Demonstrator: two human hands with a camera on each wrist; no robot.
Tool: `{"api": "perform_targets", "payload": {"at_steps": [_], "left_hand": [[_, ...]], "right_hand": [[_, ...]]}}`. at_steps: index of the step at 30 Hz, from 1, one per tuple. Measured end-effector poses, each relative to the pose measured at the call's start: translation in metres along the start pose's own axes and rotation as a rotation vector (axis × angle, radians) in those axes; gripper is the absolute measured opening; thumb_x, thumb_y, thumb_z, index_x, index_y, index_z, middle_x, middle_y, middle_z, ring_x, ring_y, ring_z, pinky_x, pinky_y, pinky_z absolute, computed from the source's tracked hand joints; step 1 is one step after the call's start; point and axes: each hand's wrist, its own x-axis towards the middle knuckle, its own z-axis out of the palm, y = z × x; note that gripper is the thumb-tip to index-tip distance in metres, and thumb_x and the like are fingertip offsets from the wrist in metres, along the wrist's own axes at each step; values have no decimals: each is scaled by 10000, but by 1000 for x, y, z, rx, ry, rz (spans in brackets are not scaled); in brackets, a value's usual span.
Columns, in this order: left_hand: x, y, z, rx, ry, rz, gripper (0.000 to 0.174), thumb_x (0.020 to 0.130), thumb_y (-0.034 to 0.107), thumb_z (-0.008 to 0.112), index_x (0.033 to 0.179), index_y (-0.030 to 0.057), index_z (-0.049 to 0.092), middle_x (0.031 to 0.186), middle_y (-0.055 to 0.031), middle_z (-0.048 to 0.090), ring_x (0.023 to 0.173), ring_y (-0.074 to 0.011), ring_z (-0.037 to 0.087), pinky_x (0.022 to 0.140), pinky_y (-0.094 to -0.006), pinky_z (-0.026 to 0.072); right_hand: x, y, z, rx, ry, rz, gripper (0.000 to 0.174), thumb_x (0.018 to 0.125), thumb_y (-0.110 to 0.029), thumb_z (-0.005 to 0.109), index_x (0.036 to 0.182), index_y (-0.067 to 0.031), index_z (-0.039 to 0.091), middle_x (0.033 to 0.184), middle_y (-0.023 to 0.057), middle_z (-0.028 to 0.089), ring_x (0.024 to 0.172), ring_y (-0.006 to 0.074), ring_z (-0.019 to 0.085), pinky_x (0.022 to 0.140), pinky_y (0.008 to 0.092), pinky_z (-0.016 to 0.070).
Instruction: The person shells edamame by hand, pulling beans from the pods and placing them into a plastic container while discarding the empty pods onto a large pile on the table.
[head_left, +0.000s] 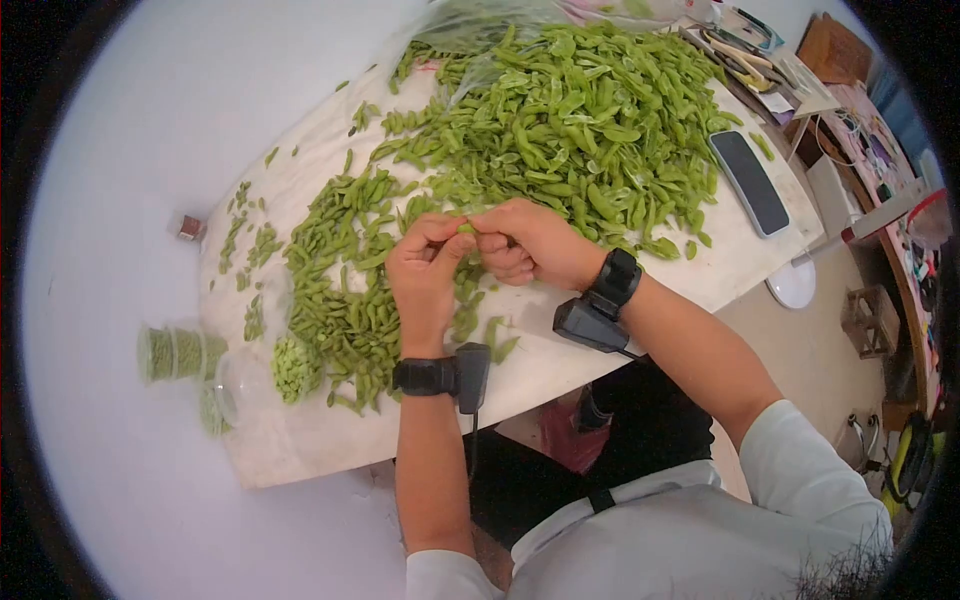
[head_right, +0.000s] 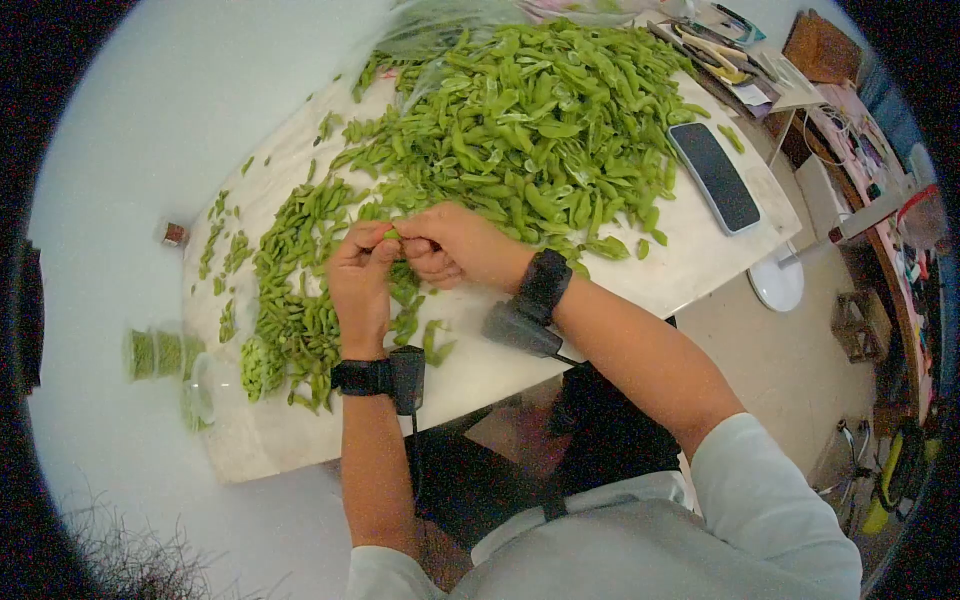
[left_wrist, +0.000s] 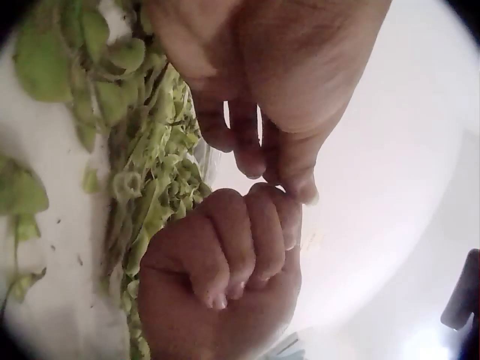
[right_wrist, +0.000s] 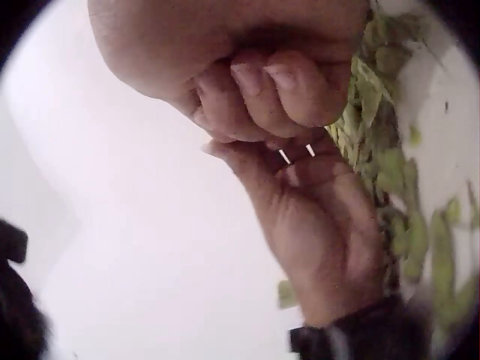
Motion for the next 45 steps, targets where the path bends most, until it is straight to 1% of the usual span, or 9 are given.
{"api": "perform_targets", "payload": {"at_steps": [7, 14, 17, 19, 22, 26, 29, 35, 45], "left_hand": [[1, 3, -3, 160, -25, 78, 119, 739, -50, 686, 837, -36, 620, 897, -78, 608, 811, -130, 557, 730, -239, 445], [1, 15, 0, 563, -56, 295, 155, 645, -76, 720, 757, -33, 623, 805, -91, 624, 751, -171, 571, 690, -258, 450], [1, 14, -1, 598, -78, 362, 166, 630, -90, 722, 752, -25, 629, 757, -74, 614, 702, -170, 565, 618, -249, 462], [-1, 19, 0, 607, -80, 360, 154, 634, -86, 720, 742, -25, 630, 763, -79, 615, 705, -164, 564, 623, -245, 458], [0, 18, 4, 529, -32, 328, 123, 681, -73, 702, 755, -30, 613, 784, -74, 605, 712, -145, 556, 638, -236, 449], [1, 10, 8, 125, 104, 65, 81, 784, -46, 647, 799, -34, 568, 818, -47, 570, 719, -106, 528, 667, -220, 433], [2, 3, 2, 38, 19, -41, 70, 827, -36, 611, 822, -27, 542, 832, -27, 545, 729, -85, 506, 682, -210, 425], [2, 1, -3, 43, -37, -54, 62, 824, -36, 610, 813, -27, 550, 825, -23, 540, 746, -77, 497, 683, -201, 415], [0, 5, 4, 46, -67, -91, 120, 808, -13, 640, 887, -7, 550, 844, -15, 531, 768, -76, 509, 707, -207, 429]], "right_hand": [[-2, -6, -4, 369, -55, 262, 385, 950, -315, 415, 596, -180, 342, 458, -92, 238, 368, 51, 217, 358, 217, 176], [-2, -7, -13, 423, -32, 398, 385, 941, -303, 414, 582, -184, 341, 452, -90, 237, 357, 44, 213, 334, 200, 172], [0, -7, -19, 470, -70, 465, 398, 941, -289, 403, 562, -190, 330, 450, -85, 238, 353, 44, 211, 311, 192, 169], [-1, -9, -18, 502, -89, 515, 415, 944, -267, 383, 541, -196, 317, 451, -81, 238, 353, 40, 215, 287, 178, 175], [1, -6, -16, 499, -179, 417, 408, 951, -293, 394, 563, -186, 328, 457, -80, 250, 363, 42, 224, 309, 185, 189], [1, -12, 5, 110, 20, 177, 384, 960, -348, 417, 632, -149, 394, 492, -75, 276, 394, 39, 238, 346, 200, 212], [-2, -8, 10, -130, 133, 54, 355, 959, -359, 443, 710, -107, 469, 530, -66, 312, 415, 36, 273, 359, 207, 236], [5, 0, 4, -631, 267, -230, 404, 953, -320, 452, 652, -54, 496, 535, -25, 443, 460, 75, 398, 431, 244, 322], [4, 4, 2, -560, 402, -231, 469, 931, -326, 475, 565, -34, 469, 492, -9, 432, 471, 72, 375, 442, 266, 319]]}}
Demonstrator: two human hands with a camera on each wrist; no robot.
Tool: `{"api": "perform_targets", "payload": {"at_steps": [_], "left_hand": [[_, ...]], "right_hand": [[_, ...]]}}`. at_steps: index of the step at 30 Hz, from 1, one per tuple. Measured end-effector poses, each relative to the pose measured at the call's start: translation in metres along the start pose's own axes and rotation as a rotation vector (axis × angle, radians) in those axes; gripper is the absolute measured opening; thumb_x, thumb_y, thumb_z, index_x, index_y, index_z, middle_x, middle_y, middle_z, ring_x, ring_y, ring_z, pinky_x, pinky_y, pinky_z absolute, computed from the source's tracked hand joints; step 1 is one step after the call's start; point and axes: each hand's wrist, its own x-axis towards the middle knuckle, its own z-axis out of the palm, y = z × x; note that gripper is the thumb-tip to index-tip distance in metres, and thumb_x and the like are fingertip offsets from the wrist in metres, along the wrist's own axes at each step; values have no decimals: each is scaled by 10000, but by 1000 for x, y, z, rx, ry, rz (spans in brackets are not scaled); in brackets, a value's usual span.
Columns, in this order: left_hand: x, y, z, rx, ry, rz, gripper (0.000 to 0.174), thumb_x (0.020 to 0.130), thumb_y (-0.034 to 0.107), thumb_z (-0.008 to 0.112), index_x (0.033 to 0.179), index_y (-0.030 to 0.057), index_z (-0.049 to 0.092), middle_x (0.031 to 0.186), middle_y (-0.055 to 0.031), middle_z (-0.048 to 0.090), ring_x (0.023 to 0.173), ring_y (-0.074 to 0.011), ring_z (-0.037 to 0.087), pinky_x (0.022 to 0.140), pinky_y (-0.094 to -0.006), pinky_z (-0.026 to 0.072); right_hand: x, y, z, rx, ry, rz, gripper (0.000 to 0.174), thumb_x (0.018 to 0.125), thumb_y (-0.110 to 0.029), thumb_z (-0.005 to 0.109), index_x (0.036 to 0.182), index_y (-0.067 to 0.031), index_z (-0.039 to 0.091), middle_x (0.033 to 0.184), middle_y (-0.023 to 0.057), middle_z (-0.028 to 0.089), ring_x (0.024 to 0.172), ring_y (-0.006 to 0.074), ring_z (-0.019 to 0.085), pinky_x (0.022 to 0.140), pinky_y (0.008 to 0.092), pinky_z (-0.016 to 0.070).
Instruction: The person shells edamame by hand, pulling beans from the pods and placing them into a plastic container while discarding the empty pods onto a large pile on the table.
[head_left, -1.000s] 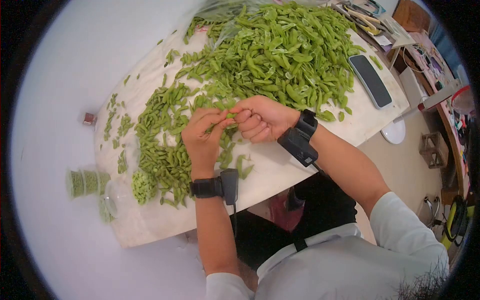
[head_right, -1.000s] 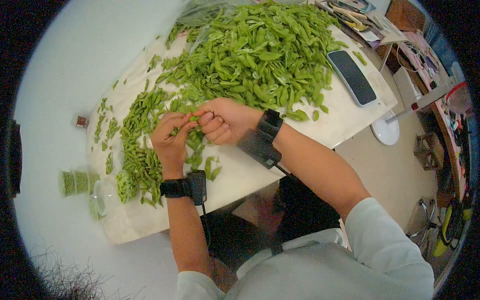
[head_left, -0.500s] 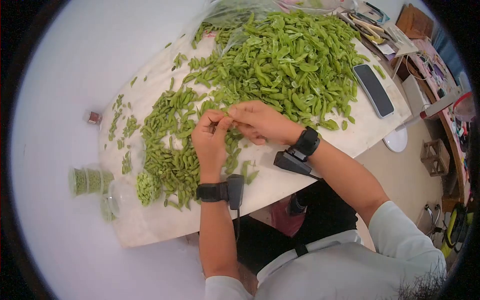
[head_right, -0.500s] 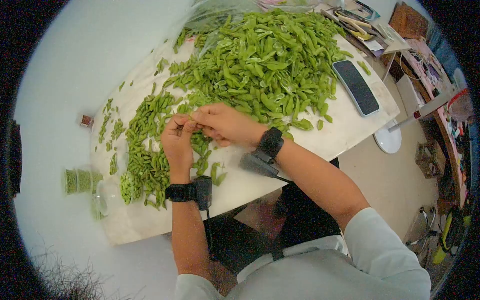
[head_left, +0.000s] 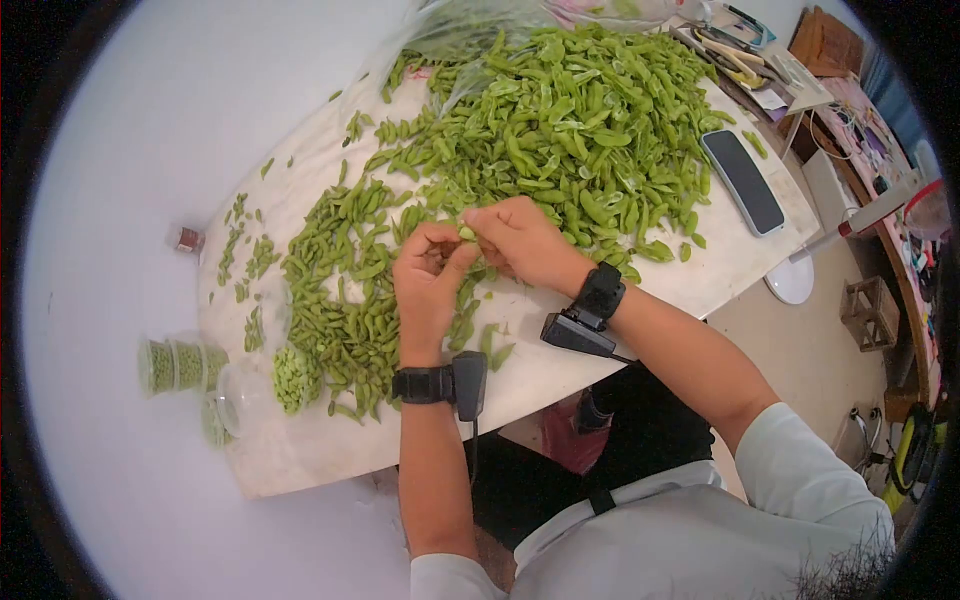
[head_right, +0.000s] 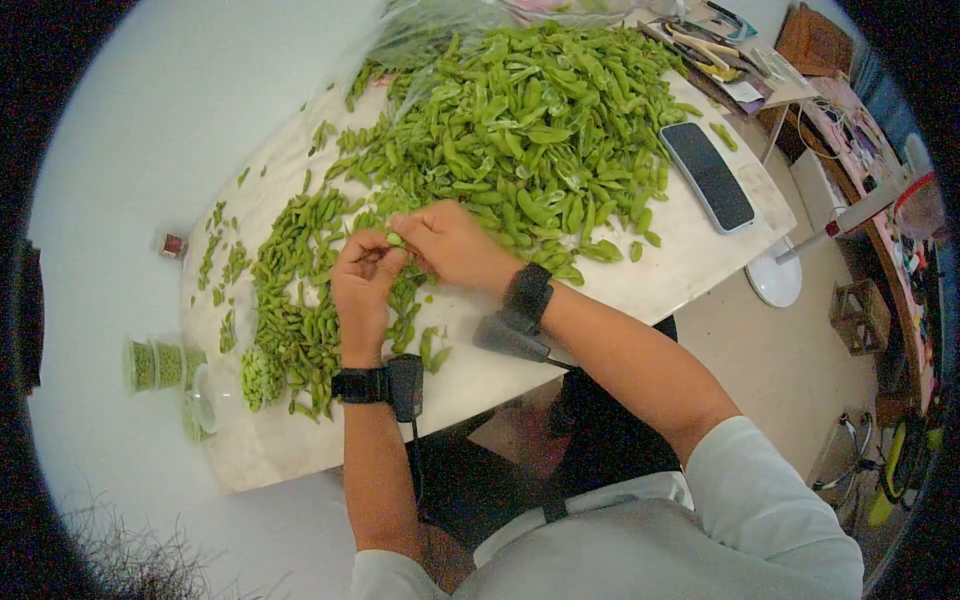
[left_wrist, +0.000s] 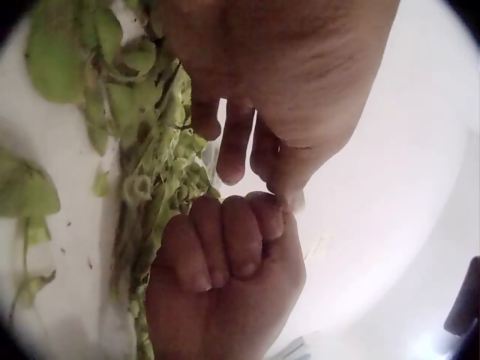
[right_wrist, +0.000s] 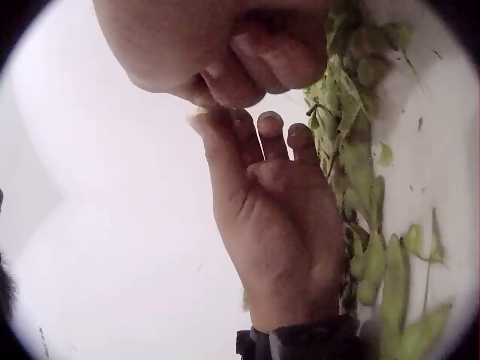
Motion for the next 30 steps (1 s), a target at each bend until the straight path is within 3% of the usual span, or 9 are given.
{"api": "perform_targets", "payload": {"at_steps": [2, 11, 17, 20, 23, 24, 27, 28, 30], "left_hand": [[0, 0, 4, -23, -8, -48, 159, 804, -4, 651, 925, 2, 549, 867, -13, 533, 778, -77, 514, 715, -210, 436], [0, -3, 2, 126, 41, 101, 181, 805, -14, 636, 962, 6, 548, 917, -16, 544, 798, -82, 521, 734, -212, 442], [2, -2, 3, 190, 119, 158, 153, 819, -37, 602, 954, 6, 542, 930, -31, 552, 803, -87, 531, 736, -215, 445], [1, 0, -2, 77, 247, 84, 141, 826, -45, 588, 948, 9, 542, 954, -51, 562, 811, -92, 541, 732, -213, 449], [4, 13, -13, 163, 458, 151, 135, 828, -30, 599, 945, 8, 543, 981, -72, 573, 816, -93, 544, 731, -212, 453], [4, 22, -13, 187, 501, 167, 101, 840, -1, 593, 928, 7, 545, 942, -60, 572, 768, -91, 530, 696, -218, 450], [-7, 59, -23, 296, 597, 214, 77, 864, 70, 584, 894, 8, 548, 840, -31, 564, 666, -83, 493, 620, -225, 434], [-14, 68, -33, 352, 599, 231, 87, 865, 83, 589, 893, 11, 549, 818, -26, 557, 660, -79, 483, 616, -220, 425], [-31, 79, -64, 461, 598, 210, 89, 852, 76, 603, 886, 15, 549, 821, -26, 556, 659, -78, 483, 616, -212, 421]], "right_hand": [[1, 3, -2, -71, 55, -33, 464, 922, -313, 486, 562, -22, 455, 490, -8, 411, 480, 67, 359, 442, 273, 314], [7, 10, 1, -139, 76, -110, 419, 910, -274, 495, 612, 16, 446, 502, 17, 381, 502, 90, 327, 463, 303, 318], [5, 4, 2, 33, 112, -91, 406, 922, -296, 498, 636, -9, 481, 506, -9, 405, 509, 84, 372, 491, 280, 346], [6, 6, 1, 91, 62, -68, 317, 943, -288, 494, 706, -78, 490, 561, -69, 408, 454, 13, 347, 395, 195, 268], [3, 0, -4, -116, -193, 50, 309, 938, -296, 503, 715, -83, 481, 569, -62, 412, 440, 19, 337, 392, 195, 274], [-1, -7, -5, 173, -153, 9, 251, 925, -301, 525, 847, -63, 546, 561, -47, 432, 413, 33, 347, 378, 203, 288], [3, -23, -14, 739, 11, -74, 266, 920, -270, 538, 1063, -46, 551, 547, -29, 452, 393, 47, 376, 366, 212, 305], [-1, -25, -14, 568, -42, -18, 347, 932, -243, 517, 1213, -41, 488, 541, -18, 465, 392, 51, 383, 361, 218, 311], [-5, -16, -5, 374, -164, 11, 322, 941, -240, 497, 1191, -36, 500, 548, -14, 471, 393, 53, 380, 363, 215, 311]]}}
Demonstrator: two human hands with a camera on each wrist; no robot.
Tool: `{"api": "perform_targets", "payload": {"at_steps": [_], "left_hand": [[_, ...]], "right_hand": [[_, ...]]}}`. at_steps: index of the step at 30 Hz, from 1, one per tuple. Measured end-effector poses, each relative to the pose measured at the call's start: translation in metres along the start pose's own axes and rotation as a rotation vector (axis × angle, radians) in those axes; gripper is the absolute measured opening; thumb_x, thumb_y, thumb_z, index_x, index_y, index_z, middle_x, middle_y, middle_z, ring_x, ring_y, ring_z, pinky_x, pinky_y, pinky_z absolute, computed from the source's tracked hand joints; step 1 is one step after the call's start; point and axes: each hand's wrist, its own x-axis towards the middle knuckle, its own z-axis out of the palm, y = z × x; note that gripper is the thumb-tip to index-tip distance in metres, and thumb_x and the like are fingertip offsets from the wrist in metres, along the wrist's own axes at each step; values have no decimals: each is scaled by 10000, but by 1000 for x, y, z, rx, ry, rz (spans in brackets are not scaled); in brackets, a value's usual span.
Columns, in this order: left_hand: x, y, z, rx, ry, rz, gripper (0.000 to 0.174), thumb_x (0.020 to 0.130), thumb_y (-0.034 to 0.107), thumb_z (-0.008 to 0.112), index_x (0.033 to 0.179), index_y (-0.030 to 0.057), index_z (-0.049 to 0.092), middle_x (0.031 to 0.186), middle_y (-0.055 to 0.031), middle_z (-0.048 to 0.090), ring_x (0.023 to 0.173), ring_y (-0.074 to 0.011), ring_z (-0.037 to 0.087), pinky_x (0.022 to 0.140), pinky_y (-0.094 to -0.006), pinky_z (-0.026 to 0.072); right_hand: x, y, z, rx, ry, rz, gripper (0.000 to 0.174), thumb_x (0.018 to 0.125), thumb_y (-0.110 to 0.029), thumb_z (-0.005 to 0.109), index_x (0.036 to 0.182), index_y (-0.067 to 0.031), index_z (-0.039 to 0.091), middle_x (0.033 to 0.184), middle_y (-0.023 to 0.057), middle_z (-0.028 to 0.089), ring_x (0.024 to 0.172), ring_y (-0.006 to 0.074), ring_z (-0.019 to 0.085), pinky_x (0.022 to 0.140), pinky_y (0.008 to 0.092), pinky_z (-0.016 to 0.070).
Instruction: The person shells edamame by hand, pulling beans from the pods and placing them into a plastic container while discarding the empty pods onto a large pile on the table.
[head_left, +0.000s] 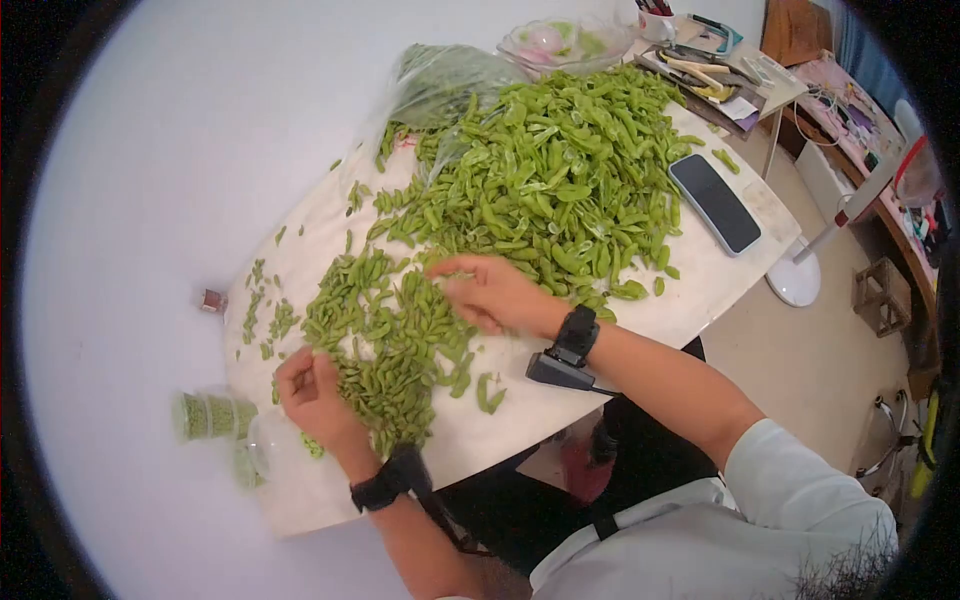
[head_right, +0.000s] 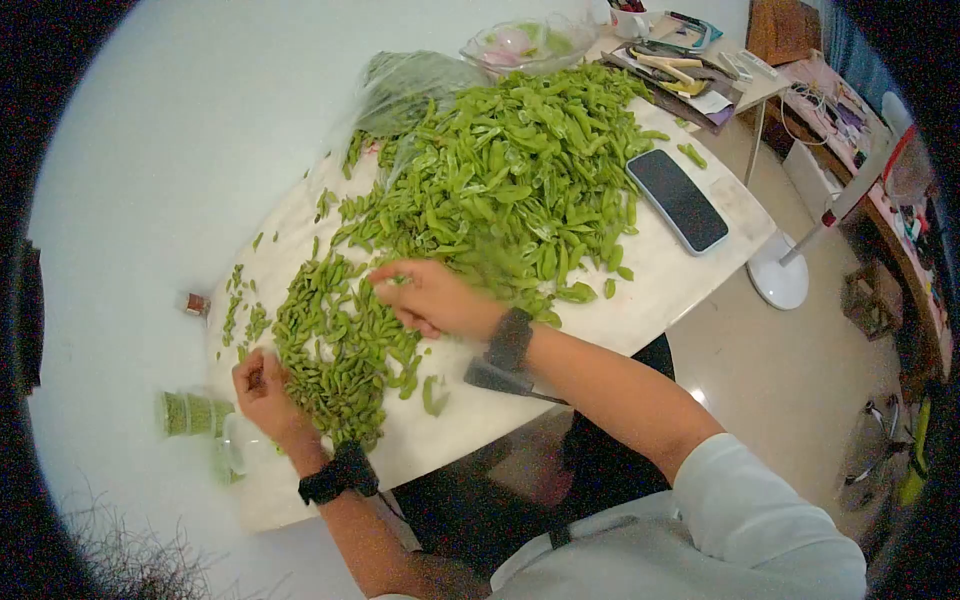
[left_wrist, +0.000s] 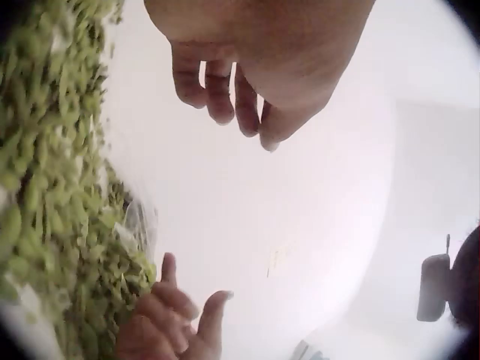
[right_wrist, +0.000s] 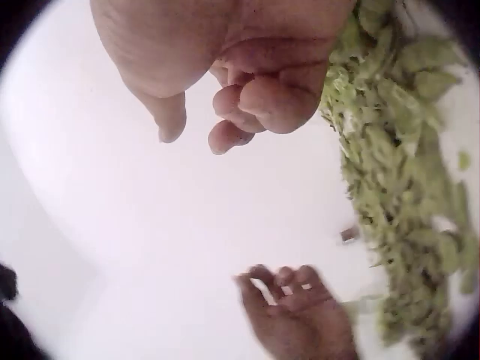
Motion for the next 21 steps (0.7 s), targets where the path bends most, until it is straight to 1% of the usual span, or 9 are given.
{"api": "perform_targets", "payload": {"at_steps": [2, 5, 6, 9, 10, 13, 14, 17, 21], "left_hand": [[8, -19, -42, 111, -4, -29, 92, 824, 36, 623, 874, 18, 548, 873, -38, 568, 670, -84, 504, 625, -207, 429], [5, -17, -86, 454, -52, -66, 77, 840, 86, 615, 858, 31, 563, 795, 1, 550, 631, -69, 453, 573, -198, 377], [5, -25, -103, 511, -44, -63, 79, 822, 91, 626, 851, 46, 569, 758, 13, 558, 596, -82, 420, 540, -213, 352], [2, -34, -126, 727, -114, -15, 120, 784, 68, 637, 889, 49, 582, 755, -5, 571, 604, -104, 444, 568, -234, 387], [-2, -31, -127, 816, -175, -103, 165, 767, 58, 635, 929, 48, 603, 791, -41, 595, 652, -149, 490, 633, -271, 424], [-7, -24, -117, 966, -209, 165, 160, 783, 71, 625, 940, 43, 620, 855, -73, 617, 730, -192, 529, 700, -298, 439], [-7, -21, -112, 934, -202, 131, 137, 796, 77, 615, 926, 37, 627, 921, -95, 626, 776, -223, 540, 720, -318, 440], [-4, -12, -82, 721, -279, 48, 156, 800, 77, 610, 950, 40, 628, 913, -91, 634, 748, -213, 548, 706, -314, 443], [-3, -9, -32, 666, -442, 35, 175, 805, 83, 605, 976, 51, 630, 875, -93, 640, 711, -210, 556, 689, -312, 448]], "right_hand": [[4, 10, 1, -129, -75, 38, 309, 947, -249, 484, 1162, -31, 522, 558, -12, 482, 393, 49, 374, 364, 210, 301], [4, 10, -3, -104, -45, 86, 283, 943, -234, 489, 1128, -27, 543, 547, -19, 459, 393, 44, 364, 363, 208, 288], [3, 7, -2, -45, -3, 105, 251, 941, -219, 487, 1078, -21, 558, 535, -27, 434, 389, 44, 349, 362, 208, 281], [7, 13, -4, -12, 9, 101, 230, 938, -208, 485, 1036, -13, 558, 527, -31, 415, 383, 47, 341, 359, 208, 279], [6, 13, -5, -43, 0, 63, 223, 939, -207, 479, 1008, -10, 554, 527, -32, 414, 374, 49, 341, 353, 208, 283], [4, 10, -3, -12, 16, 77, 227, 943, -210, 467, 1001, -7, 552, 522, -36, 404, 366, 49, 340, 347, 208, 290], [3, 9, -3, -3, 22, 67, 226, 948, -213, 456, 987, -11, 550, 517, -40, 388, 360, 49, 337, 339, 206, 295], [0, 4, 0, 33, 62, 62, 227, 950, -218, 453, 975, -12, 546, 520, -43, 379, 358, 48, 334, 332, 205, 296], [4, 12, -6, 73, 66, 55, 229, 951, -221, 448, 972, -12, 540, 527, -41, 376, 352, 52, 329, 326, 207, 300]]}}
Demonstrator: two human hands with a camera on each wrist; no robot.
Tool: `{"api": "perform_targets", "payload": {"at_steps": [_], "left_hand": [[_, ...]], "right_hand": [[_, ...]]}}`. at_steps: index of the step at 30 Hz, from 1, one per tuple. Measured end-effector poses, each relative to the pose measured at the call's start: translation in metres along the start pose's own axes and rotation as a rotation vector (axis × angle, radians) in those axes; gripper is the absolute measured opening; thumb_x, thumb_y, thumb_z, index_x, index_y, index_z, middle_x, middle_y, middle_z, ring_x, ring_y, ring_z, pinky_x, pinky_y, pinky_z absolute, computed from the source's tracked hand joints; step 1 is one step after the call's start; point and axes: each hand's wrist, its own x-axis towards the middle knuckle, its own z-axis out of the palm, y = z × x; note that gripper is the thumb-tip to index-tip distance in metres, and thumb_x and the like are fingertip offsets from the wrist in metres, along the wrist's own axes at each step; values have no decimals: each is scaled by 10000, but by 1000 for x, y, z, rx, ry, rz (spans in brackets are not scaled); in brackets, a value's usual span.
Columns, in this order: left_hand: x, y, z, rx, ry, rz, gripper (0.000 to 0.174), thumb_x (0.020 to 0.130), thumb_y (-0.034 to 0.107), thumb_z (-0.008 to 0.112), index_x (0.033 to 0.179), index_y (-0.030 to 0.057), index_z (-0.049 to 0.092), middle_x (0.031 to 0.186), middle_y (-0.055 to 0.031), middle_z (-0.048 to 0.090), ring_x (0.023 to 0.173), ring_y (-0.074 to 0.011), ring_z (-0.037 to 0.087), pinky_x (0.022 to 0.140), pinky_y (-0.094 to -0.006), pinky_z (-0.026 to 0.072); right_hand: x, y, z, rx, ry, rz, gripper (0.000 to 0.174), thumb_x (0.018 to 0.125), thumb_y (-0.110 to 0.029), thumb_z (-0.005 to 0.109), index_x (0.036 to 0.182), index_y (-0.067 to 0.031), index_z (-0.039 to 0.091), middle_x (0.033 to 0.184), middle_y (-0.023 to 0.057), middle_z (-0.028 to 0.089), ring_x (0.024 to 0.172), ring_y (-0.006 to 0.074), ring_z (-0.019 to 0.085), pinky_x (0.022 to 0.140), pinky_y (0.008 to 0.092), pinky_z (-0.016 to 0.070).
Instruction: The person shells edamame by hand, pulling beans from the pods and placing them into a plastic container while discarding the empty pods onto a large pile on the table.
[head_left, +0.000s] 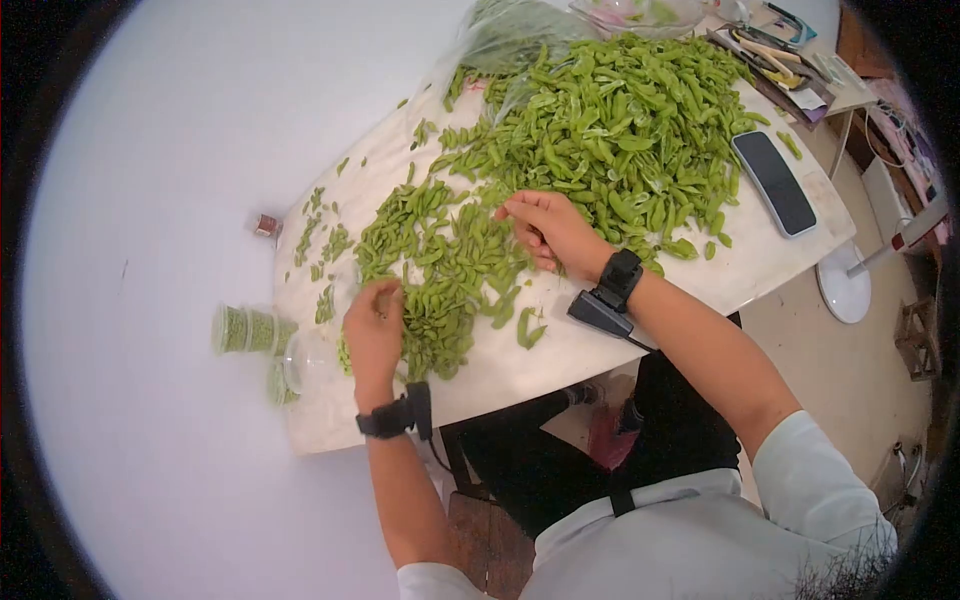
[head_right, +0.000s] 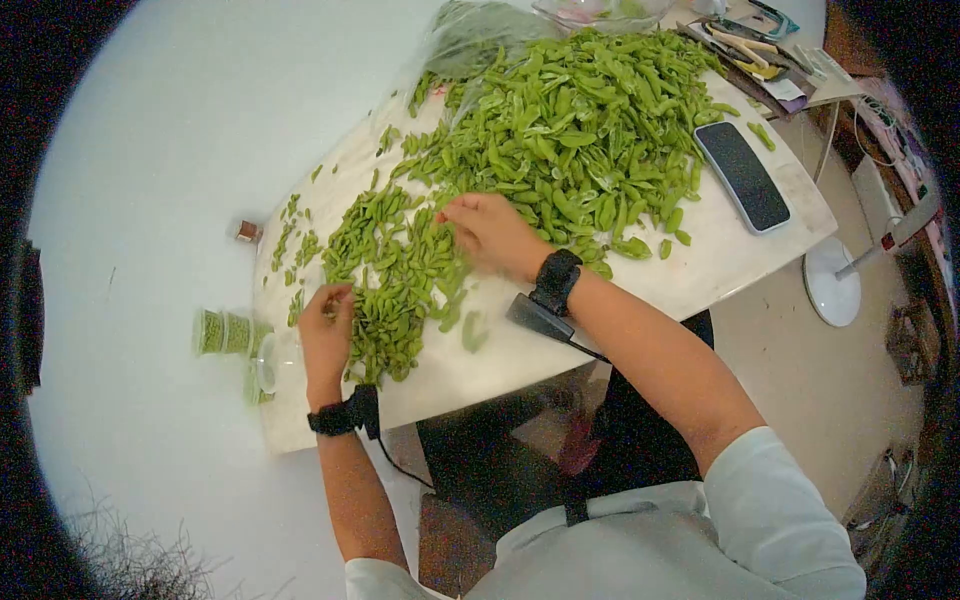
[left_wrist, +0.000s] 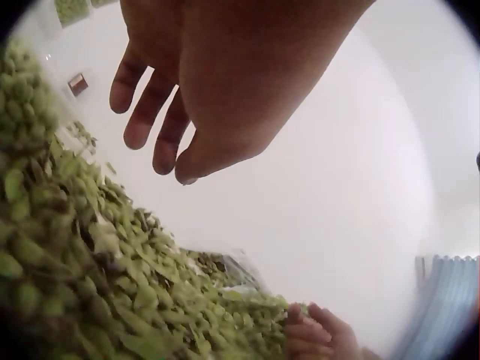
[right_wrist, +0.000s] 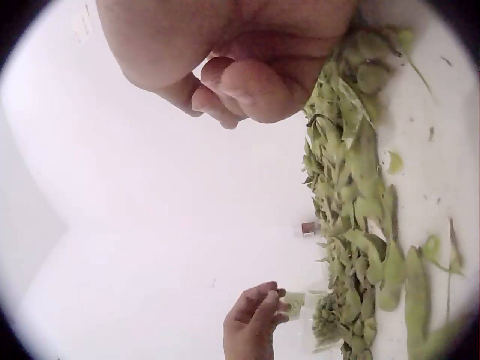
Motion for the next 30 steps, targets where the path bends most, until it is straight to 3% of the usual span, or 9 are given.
{"api": "perform_targets", "payload": {"at_steps": [5, 8, 11, 14, 17, 20, 23, 26, 30], "left_hand": [[22, 8, 33, 87, -156, -45, 194, 797, 88, 617, 989, 68, 626, 888, -95, 646, 727, -223, 581, 679, -325, 460], [22, 9, 42, 141, -143, 89, 208, 788, 73, 625, 996, 70, 618, 904, -97, 644, 739, -236, 587, 683, -335, 467], [23, 15, 51, -31, -171, 182, 219, 785, 16, 619, 1002, 46, 616, 881, -92, 639, 713, -191, 571, 680, -296, 462], [27, 21, 54, -116, -257, 152, 240, 760, -9, 626, 992, 49, 613, 925, -106, 618, 793, -207, 573, 723, -308, 461], [24, 30, 58, -22, -343, 328, 228, 768, 27, 627, 993, 57, 603, 951, -103, 589, 884, -253, 560, 771, -329, 457], [33, 8, 54, 243, -192, 381, 235, 766, 41, 632, 998, 47, 598, 936, -114, 575, 919, -262, 541, 785, -326, 452], [33, 7, 34, 104, -216, 236, 225, 780, 52, 621, 1005, 44, 607, 938, -114, 580, 878, -245, 553, 768, -315, 454], [20, 11, 15, -22, -285, 85, 197, 820, 73, 605, 1015, 46, 614, 915, -66, 614, 752, -156, 557, 693, -286, 456], [2, -1, -5, -167, -776, -171, 204, 848, 90, 581, 1033, 10, 612, 825, -40, 631, 706, -117, 553, 666, -274, 461]], "right_hand": [[-1, -2, 1, -10, 11, -19, 234, 950, -230, 449, 967, -13, 535, 527, -34, 378, 347, 58, 331, 324, 211, 298], [1, 0, -3, 2, -16, -27, 238, 949, -238, 452, 962, -15, 535, 524, -33, 380, 346, 59, 335, 323, 213, 294], [1, -1, -2, 46, -14, -14, 239, 949, -238, 450, 964, -15, 536, 522, -34, 382, 345, 59, 336, 323, 214, 291], [1, 0, -2, 41, -5, 17, 235, 950, -234, 449, 963, -16, 538, 521, -37, 380, 346, 58, 335, 325, 214, 290], [1, 0, -1, 10, 1, 4, 232, 950, -231, 450, 958, -18, 540, 522, -38, 382, 347, 57, 340, 326, 213, 291], [0, 1, -2, -19, 6, -10, 234, 949, -234, 454, 957, -18, 543, 524, -38, 382, 349, 57, 344, 327, 212, 293], [1, -1, -2, 3, 22, 16, 234, 950, -234, 454, 966, -20, 547, 527, -38, 382, 352, 55, 345, 329, 210, 294], [2, 0, -2, -9, 29, 11, 232, 949, -234, 455, 975, -23, 550, 529, -40, 380, 353, 54, 341, 330, 210, 295], [2, 1, 0, -21, 12, 25, 227, 946, -232, 463, 976, -26, 553, 528, -41, 380, 351, 55, 338, 329, 214, 293]]}}
